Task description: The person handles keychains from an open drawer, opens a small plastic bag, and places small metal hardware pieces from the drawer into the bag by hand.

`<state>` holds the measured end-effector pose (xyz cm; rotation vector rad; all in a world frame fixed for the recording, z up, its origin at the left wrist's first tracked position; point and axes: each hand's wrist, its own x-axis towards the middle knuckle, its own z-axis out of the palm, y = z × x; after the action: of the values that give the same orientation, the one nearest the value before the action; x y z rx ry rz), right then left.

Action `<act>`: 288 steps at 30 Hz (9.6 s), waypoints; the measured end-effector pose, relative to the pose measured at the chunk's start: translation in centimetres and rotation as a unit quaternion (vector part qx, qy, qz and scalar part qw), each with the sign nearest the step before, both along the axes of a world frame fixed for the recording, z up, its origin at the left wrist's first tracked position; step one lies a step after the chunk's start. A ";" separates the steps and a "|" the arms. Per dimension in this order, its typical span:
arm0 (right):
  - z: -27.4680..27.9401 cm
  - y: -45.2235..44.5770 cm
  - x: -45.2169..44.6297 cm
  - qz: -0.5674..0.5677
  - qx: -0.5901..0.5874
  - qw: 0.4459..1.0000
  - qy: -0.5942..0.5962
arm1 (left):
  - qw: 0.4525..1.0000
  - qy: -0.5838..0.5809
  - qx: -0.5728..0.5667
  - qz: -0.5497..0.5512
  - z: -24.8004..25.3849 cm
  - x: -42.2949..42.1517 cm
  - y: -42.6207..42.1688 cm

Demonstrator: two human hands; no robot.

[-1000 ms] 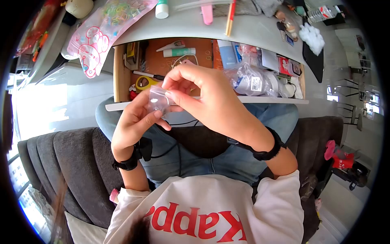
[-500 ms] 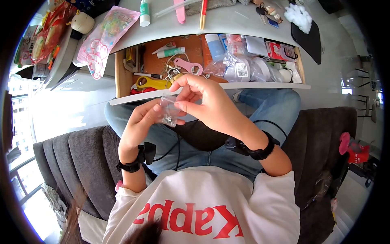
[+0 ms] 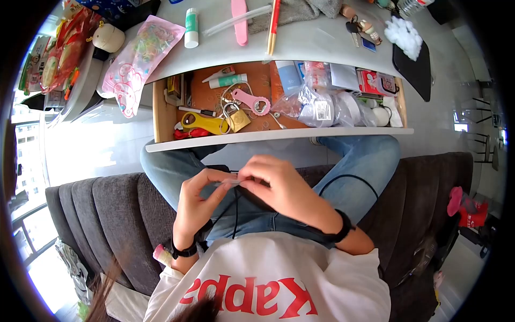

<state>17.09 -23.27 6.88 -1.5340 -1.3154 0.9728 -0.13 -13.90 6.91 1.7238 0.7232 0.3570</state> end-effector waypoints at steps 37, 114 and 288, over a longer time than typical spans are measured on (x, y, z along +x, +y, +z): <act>-2.9 4.7 0.8 -0.003 0.085 0.994 -0.065 | 0.976 -0.120 0.179 -0.028 -4.2 1.8 5.5; -3.2 -0.2 -0.9 -0.181 0.014 0.978 0.101 | 0.998 0.028 0.035 0.036 -2.2 4.2 1.7; 0.4 7.2 0.5 0.150 0.023 0.972 -0.182 | 0.955 -0.050 0.252 0.145 -6.1 2.6 1.8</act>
<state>17.56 -16.09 7.30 -1.5550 -1.8579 0.8578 2.48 -12.13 0.85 2.0565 0.8638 0.8896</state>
